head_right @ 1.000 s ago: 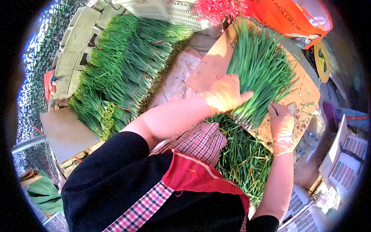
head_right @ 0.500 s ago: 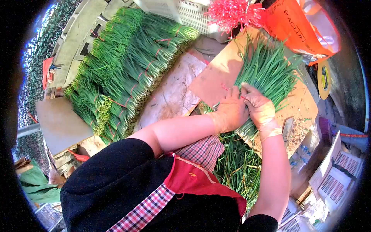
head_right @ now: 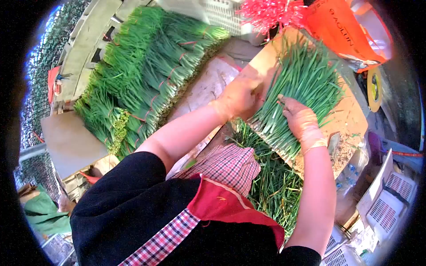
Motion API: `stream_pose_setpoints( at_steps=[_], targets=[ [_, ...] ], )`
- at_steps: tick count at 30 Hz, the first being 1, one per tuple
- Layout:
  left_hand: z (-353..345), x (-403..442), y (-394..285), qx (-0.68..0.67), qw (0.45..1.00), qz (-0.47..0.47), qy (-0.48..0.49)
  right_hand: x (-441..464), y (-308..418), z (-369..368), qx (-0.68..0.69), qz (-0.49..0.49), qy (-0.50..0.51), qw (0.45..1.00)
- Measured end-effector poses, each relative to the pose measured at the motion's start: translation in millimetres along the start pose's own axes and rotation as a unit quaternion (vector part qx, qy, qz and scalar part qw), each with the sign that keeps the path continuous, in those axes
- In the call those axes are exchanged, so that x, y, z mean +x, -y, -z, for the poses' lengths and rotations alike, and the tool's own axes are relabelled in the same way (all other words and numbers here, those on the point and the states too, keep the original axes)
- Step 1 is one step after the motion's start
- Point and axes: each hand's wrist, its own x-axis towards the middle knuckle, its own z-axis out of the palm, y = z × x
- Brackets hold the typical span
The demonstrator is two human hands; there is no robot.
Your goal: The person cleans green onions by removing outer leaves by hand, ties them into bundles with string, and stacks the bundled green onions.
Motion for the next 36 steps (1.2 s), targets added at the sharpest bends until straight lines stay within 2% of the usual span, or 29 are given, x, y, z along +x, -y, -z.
stream_pose_setpoints(
  at_steps=[2, 4, 6, 10, 12, 16, 18, 19, 21, 22, 24, 25, 26, 28, 29, 30, 31, 32, 33, 34, 35, 36],
  targets=[
    [3, 8, 13, 0.141, 0.989, -0.045, 0.0, 1, 0, -2, 0.003, -0.008, 0.013, 1.0],
    [2, 10, 17, 0.134, 0.988, -0.074, -0.004, -1, -2, -4, 0.016, 0.002, -0.017, 1.0],
    [16, 11, -1, 0.148, 0.977, -0.095, 0.118, -1, 3, -1, -0.005, -0.011, -0.004, 1.0],
    [1, 16, -4, 0.193, 0.965, -0.14, 0.107, 0, 4, 0, -0.008, -0.029, 0.006, 1.0],
    [-16, 23, 4, 0.272, 0.944, -0.158, 0.099, 0, 3, -1, -0.016, -0.035, 0.008, 0.999],
    [-25, 28, -5, 0.297, 0.933, -0.187, 0.081, 0, -5, -7, -0.023, -0.011, -0.021, 0.999],
    [-16, 34, -24, 0.262, 0.933, -0.081, 0.234, -2, -5, -7, -0.018, -0.002, -0.034, 0.999],
    [-18, 40, -23, 0.262, 0.932, -0.082, 0.238, -3, -4, -4, 0.019, -0.012, -0.033, 0.999],
    [-17, 57, -23, 0.259, 0.893, -0.123, 0.347, -5, -5, -3, 0.069, -0.03, -0.043, 0.996],
    [-18, 61, -23, 0.26, 0.891, -0.127, 0.349, -6, -5, -2, 0.07, -0.033, -0.046, 0.996],
    [-17, 64, -26, 0.272, 0.903, -0.166, 0.29, -9, 4, 3, 0.088, -0.027, -0.081, 0.992],
    [-19, 64, -25, 0.231, 0.928, -0.18, 0.23, -9, 9, 7, 0.103, -0.058, -0.068, 0.991],
    [-15, 66, -40, 0.232, 0.926, -0.184, 0.233, -9, 11, 6, 0.105, -0.062, -0.072, 0.99],
    [-1, 76, -90, 0.389, 0.867, -0.138, 0.28, -6, 13, 6, 0.177, -0.07, -0.115, 0.975],
    [4, 83, -105, 0.454, 0.8, -0.217, 0.326, -9, 25, 12, 0.119, -0.08, -0.138, 0.98],
    [8, 78, -113, 0.458, 0.797, -0.223, 0.324, -11, 25, 8, 0.12, -0.082, -0.145, 0.979],
    [10, 67, -119, 0.377, 0.881, -0.147, 0.244, -12, 21, 0, 0.214, -0.088, -0.197, 0.953],
    [11, 54, -128, 0.284, 0.943, -0.067, 0.16, -15, 21, -5, 0.307, -0.092, -0.245, 0.915],
    [8, 46, -135, 0.146, 0.982, 0.045, 0.108, -21, 33, -2, 0.405, -0.178, -0.214, 0.871],
    [-14, 39, -127, 0.17, 0.982, 0.058, 0.051, -25, 20, -14, 0.403, -0.163, -0.207, 0.876],
    [-27, 26, -117, 0.192, 0.981, -0.006, 0.038, -31, 4, -38, 0.365, -0.154, -0.246, 0.885],
    [-35, 13, -114, 0.213, 0.974, -0.069, 0.025, -44, 6, -47, 0.385, -0.158, -0.29, 0.862]
  ],
)
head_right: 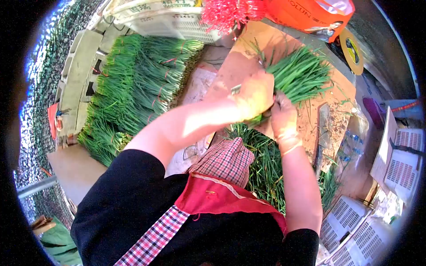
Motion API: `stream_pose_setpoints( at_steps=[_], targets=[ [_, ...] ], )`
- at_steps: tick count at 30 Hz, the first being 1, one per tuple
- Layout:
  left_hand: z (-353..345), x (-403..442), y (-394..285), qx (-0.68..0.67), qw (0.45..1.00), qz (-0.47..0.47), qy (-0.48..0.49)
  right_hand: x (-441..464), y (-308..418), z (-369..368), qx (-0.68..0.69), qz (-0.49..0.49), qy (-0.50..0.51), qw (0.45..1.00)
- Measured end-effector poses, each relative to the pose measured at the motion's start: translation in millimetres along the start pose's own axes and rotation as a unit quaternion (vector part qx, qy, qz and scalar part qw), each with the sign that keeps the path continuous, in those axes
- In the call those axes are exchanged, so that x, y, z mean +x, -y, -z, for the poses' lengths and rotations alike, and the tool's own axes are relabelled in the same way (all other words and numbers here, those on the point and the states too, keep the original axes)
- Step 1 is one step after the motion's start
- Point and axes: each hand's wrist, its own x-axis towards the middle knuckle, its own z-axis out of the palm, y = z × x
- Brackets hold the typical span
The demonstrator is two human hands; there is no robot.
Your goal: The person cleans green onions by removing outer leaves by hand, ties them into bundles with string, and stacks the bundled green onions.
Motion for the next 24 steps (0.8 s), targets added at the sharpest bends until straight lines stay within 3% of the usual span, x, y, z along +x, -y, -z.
stream_pose_setpoints(
  at_steps=[3, 4, 6, 7, 9, 12, 13, 15, 16, 18, 20, 22, 23, 24],
  targets=[
    [-10, -23, -10, 0.102, 0.991, -0.083, -0.002, -37, -9, 8, 0.194, -0.051, -0.115, 0.973],
    [-20, -25, -12, 0.1, 0.991, -0.088, 0.001, -39, -15, 10, 0.193, -0.053, -0.12, 0.972],
    [-28, -26, -19, 0.174, 0.975, -0.114, -0.077, -40, -22, 12, 0.083, 0.066, -0.137, 0.985],
    [-30, -28, -21, 0.201, 0.97, -0.118, -0.063, -33, -31, 14, 0.009, 0.173, -0.137, 0.975],
    [-29, -27, -23, 0.185, 0.975, -0.117, -0.043, -24, -17, 10, 0.029, 0.204, -0.126, 0.97],
    [-21, -21, -20, 0.133, 0.986, -0.1, 0.013, -3, -17, 15, 0.175, 0.077, -0.075, 0.979],
    [-20, -14, -16, 0.066, 0.994, -0.076, 0.053, 3, -17, 17, 0.0, 0.104, -0.068, 0.992],
    [6, -6, -10, -0.108, 0.989, -0.058, 0.079, -3, 1, 16, -0.208, 0.224, -0.108, 0.946],
    [16, 1, -8, -0.171, 0.979, 0.004, 0.11, -8, 1, 18, -0.208, 0.224, -0.107, 0.946],
    [18, 19, 8, -0.151, 0.975, -0.06, 0.149, -17, 1, 23, -0.236, 0.211, -0.149, 0.937],
    [9, 13, 12, -0.169, 0.97, -0.049, 0.169, -29, 3, 23, -0.297, 0.218, -0.168, 0.914],
    [-9, 3, 13, -0.181, 0.977, -0.101, 0.056, -37, 5, 19, -0.344, 0.266, -0.177, 0.883],
    [-7, -2, 7, -0.165, 0.982, -0.08, 0.045, -45, 29, 14, -0.425, 0.147, -0.125, 0.884],
    [-9, -3, 5, -0.167, 0.982, -0.08, 0.044, -44, 27, 14, -0.427, 0.147, -0.125, 0.884]
  ],
)
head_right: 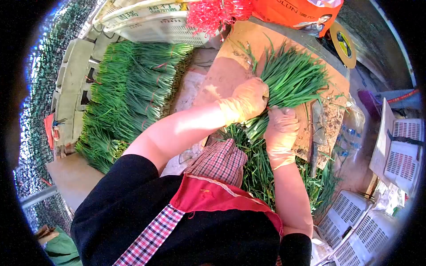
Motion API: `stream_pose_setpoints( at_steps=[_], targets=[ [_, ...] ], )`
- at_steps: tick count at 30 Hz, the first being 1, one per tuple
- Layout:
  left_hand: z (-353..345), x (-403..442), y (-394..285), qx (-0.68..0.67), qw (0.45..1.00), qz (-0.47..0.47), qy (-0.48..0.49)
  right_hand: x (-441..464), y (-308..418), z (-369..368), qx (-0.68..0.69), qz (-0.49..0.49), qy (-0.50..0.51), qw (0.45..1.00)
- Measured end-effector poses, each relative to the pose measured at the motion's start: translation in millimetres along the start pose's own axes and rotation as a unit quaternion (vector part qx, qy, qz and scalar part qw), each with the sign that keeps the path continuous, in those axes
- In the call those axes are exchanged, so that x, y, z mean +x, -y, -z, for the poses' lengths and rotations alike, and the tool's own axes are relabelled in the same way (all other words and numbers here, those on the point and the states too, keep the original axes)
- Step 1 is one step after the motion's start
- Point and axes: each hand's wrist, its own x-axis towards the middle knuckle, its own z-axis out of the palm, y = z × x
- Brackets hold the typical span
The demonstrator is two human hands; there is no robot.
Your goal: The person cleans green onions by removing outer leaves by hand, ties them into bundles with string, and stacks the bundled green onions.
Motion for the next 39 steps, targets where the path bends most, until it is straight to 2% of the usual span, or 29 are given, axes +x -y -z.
stream_pose_setpoints(
  at_steps=[2, 3, 4, 5, 6, 7, 8, 10, 11, 13, 14, 16, 17, 18, 20, 22, 23, 24, 26, 28, 30, 34, 35, 39],
  targets=[
    [-4, -1, -3, 0.039, 0.999, 0.007, -0.012, 1, -2, -7, 0.019, 0.084, -0.058, 0.995],
    [-5, -2, -3, 0.042, 0.999, -0.006, -0.006, 8, -8, -8, 0.033, 0.13, -0.043, 0.99],
    [-3, -1, 0, 0.043, 0.999, -0.004, -0.008, 13, -12, -11, 0.034, 0.133, -0.043, 0.99],
    [2, 2, 2, 0.033, 0.999, -0.021, 0.024, 18, -16, -16, 0.202, 0.107, 0.014, 0.973],
    [7, 5, 4, 0.024, 0.997, -0.039, 0.058, 21, -20, -22, 0.297, 0.079, 0.053, 0.95],
    [11, 13, 4, 0.001, 0.995, 0.016, 0.098, 25, -25, -27, 0.387, 0.043, 0.086, 0.917],
    [14, 19, 12, -0.035, 0.995, 0.002, 0.089, 26, -23, -21, 0.388, 0.042, 0.088, 0.916],
    [24, 17, 17, -0.152, 0.986, 0.051, 0.044, 32, -16, -5, 0.375, -0.164, 0.192, 0.892],
    [20, 14, 22, -0.152, 0.986, 0.053, 0.046, 30, -19, -10, 0.348, -0.16, 0.175, 0.907],
    [9, 7, 34, -0.26, 0.963, 0.053, 0.052, 28, -23, -16, 0.337, -0.143, 0.159, 0.917],
    [12, 2, 30, -0.286, 0.952, 0.05, 0.092, 28, -22, -16, 0.325, -0.125, 0.14, 0.927],
    [-1, -1, 43, -0.376, 0.923, -0.038, 0.071, 25, -30, -22, 0.324, -0.122, 0.126, 0.93],
    [0, -1, 43, -0.376, 0.923, -0.037, 0.07, 25, -31, -23, 0.312, -0.097, 0.112, 0.938],
    [1, -1, 42, -0.374, 0.924, -0.037, 0.074, 26, -31, -23, 0.3, -0.071, 0.099, 0.946],
    [7, -1, 38, -0.373, 0.924, -0.037, 0.078, 28, -30, -22, 0.292, -0.088, 0.118, 0.945],
    [17, -1, 30, -0.168, 0.971, -0.162, 0.055, 29, -29, -23, 0.291, -0.096, 0.117, 0.945],
    [12, 0, 29, -0.224, 0.965, -0.131, 0.041, 27, -29, -24, 0.29, -0.097, 0.117, 0.945],
    [8, 1, 29, -0.225, 0.965, -0.132, 0.041, 27, -30, -26, 0.303, -0.094, 0.111, 0.942],
    [5, 2, 27, -0.17, 0.984, -0.04, 0.024, 28, -31, -26, 0.315, -0.091, 0.101, 0.939],
    [6, 3, 24, -0.158, 0.987, -0.032, 0.012, 29, -30, -22, 0.331, -0.09, 0.133, 0.93],
    [15, 4, 16, -0.084, 0.996, -0.006, 0.019, 28, -27, -22, 0.346, -0.097, 0.128, 0.924],
    [7, 4, 19, -0.085, 0.995, -0.04, -0.031, 31, -27, -23, 0.342, -0.105, 0.128, 0.925],
    [7, 2, 15, -0.05, 0.998, -0.031, -0.036, 32, -23, -20, 0.342, -0.105, 0.128, 0.925],
    [3, -3, 7, 0.015, 0.998, -0.032, -0.051, 34, -12, -12, 0.24, -0.085, 0.107, 0.961]
  ],
)
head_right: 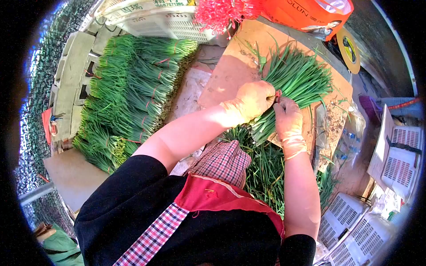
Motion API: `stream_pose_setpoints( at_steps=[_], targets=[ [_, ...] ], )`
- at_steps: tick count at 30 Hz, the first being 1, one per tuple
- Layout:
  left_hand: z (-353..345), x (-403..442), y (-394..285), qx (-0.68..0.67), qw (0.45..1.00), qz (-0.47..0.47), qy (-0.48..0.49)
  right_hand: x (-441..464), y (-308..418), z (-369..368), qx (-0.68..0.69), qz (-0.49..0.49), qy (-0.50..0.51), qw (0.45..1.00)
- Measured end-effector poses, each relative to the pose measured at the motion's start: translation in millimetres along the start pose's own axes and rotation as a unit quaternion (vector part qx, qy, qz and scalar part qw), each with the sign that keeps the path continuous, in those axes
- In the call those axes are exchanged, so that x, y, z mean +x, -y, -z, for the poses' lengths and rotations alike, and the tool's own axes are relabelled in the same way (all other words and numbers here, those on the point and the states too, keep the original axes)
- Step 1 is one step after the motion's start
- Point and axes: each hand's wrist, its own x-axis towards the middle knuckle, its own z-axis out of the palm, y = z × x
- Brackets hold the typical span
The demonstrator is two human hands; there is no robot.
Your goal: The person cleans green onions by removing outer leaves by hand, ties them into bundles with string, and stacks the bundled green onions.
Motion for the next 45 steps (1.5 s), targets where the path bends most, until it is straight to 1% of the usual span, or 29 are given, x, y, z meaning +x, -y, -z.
stream_pose_setpoints(
  at_steps=[2, 4, 8, 11, 12, 13, 17, 19, 20, 22, 23, 24, 25, 26, 27, 28, 29, 31, 32, 33, 34, 36, 37, 39, 40, 41, 43, 44, 45],
  targets=[
    [-7, -1, 2, 0.019, 1.0, -0.002, 0.01, 2, -1, -1, -0.034, -0.003, -0.007, 0.999],
    [-17, -4, 7, -0.005, 0.998, -0.046, -0.039, 3, -4, -2, -0.036, -0.036, 0.001, 0.999],
    [-9, -9, 1, 0.012, 0.998, -0.06, -0.018, -1, 4, -5, -0.053, -0.052, -0.016, 0.997],
    [-8, -10, 4, 0.02, 0.995, -0.094, -0.008, -4, 2, -11, -0.061, -0.037, -0.043, 0.997],
    [-9, -9, 7, 0.004, 0.996, -0.086, 0.001, -3, -5, -18, 0.108, -0.059, -0.054, 0.991],
    [-10, -9, 10, -0.012, 0.997, -0.077, 0.009, -2, -10, -24, 0.274, -0.079, -0.063, 0.956],
    [-5, -11, 8, -0.001, 0.997, -0.074, 0.029, 2, -14, -26, 0.305, -0.037, -0.062, 0.949],
    [-6, -10, 9, -0.057, 0.995, -0.075, 0.017, -1, -2, -16, 0.343, -0.136, -0.021, 0.929],
    [-1, -9, 5, -0.055, 0.995, -0.076, 0.019, -1, -6, -19, 0.375, -0.111, -0.047, 0.919],
    [9, -6, -2, -0.028, 0.994, -0.02, 0.101, 1, -11, -18, 0.416, -0.129, -0.043, 0.899],
    [14, -5, -6, -0.027, 0.994, -0.02, 0.107, 1, -15, -17, 0.453, -0.146, -0.038, 0.879],
    [20, 0, -9, -0.044, 0.989, 0.033, 0.135, 3, -20, -17, 0.457, -0.147, -0.042, 0.876],
    [22, 4, -10, -0.062, 0.981, 0.088, 0.162, 3, -27, -16, 0.499, -0.121, -0.037, 0.857],
    [24, 6, -8, -0.1, 0.988, 0.07, 0.091, 1, -27, -14, 0.54, -0.093, -0.032, 0.836],
    [26, 11, -6, -0.173, 0.966, 0.145, 0.126, 2, -27, -12, 0.579, -0.06, -0.026, 0.812],
    [29, 19, -5, -0.156, 0.963, 0.15, 0.162, 2, -26, -11, 0.604, -0.052, -0.024, 0.795],
    [32, 24, -6, -0.139, 0.958, 0.158, 0.197, -1, -14, -7, 0.606, -0.051, -0.025, 0.793],
    [29, 15, -36, 0.103, 0.967, 0.147, 0.179, -3, 13, 3, 0.466, -0.033, 0.009, 0.884],
    [22, 14, -42, 0.12, 0.942, 0.209, 0.235, -3, 24, 7, 0.454, -0.061, 0.04, 0.888],
    [14, 3, -41, 0.15, 0.951, 0.206, 0.173, 1, 32, 13, 0.432, -0.033, 0.05, 0.9],
    [6, -6, -39, 0.153, 0.952, 0.202, 0.171, 0, 38, 16, 0.419, -0.031, 0.072, 0.905],
    [-8, -21, -35, 0.192, 0.961, 0.188, 0.067, -5, 37, 12, 0.413, -0.055, 0.121, 0.901],
    [-15, -21, -30, 0.192, 0.961, 0.185, 0.069, -11, 32, 13, 0.413, -0.056, 0.119, 0.901],
    [-17, -18, -28, 0.128, 0.955, 0.254, 0.077, -28, 21, 19, 0.405, -0.107, 0.148, 0.896],
    [-17, -15, -26, 0.088, 0.95, 0.271, 0.126, -37, 18, 25, 0.388, -0.119, 0.141, 0.903],
    [-16, -13, -25, 0.09, 0.95, 0.27, 0.128, -46, 18, 35, 0.395, -0.142, 0.14, 0.897],
    [-15, -10, -24, 0.056, 0.928, 0.312, 0.195, -67, -17, 46, 0.355, -0.165, 0.077, 0.917],
    [-19, -16, -27, 0.153, 0.943, 0.273, 0.115, -76, -35, 54, 0.355, -0.163, 0.075, 0.918],
    [-19, -15, -28, 0.154, 0.943, 0.272, 0.117, -83, -51, 60, 0.354, -0.162, 0.073, 0.918]
  ],
)
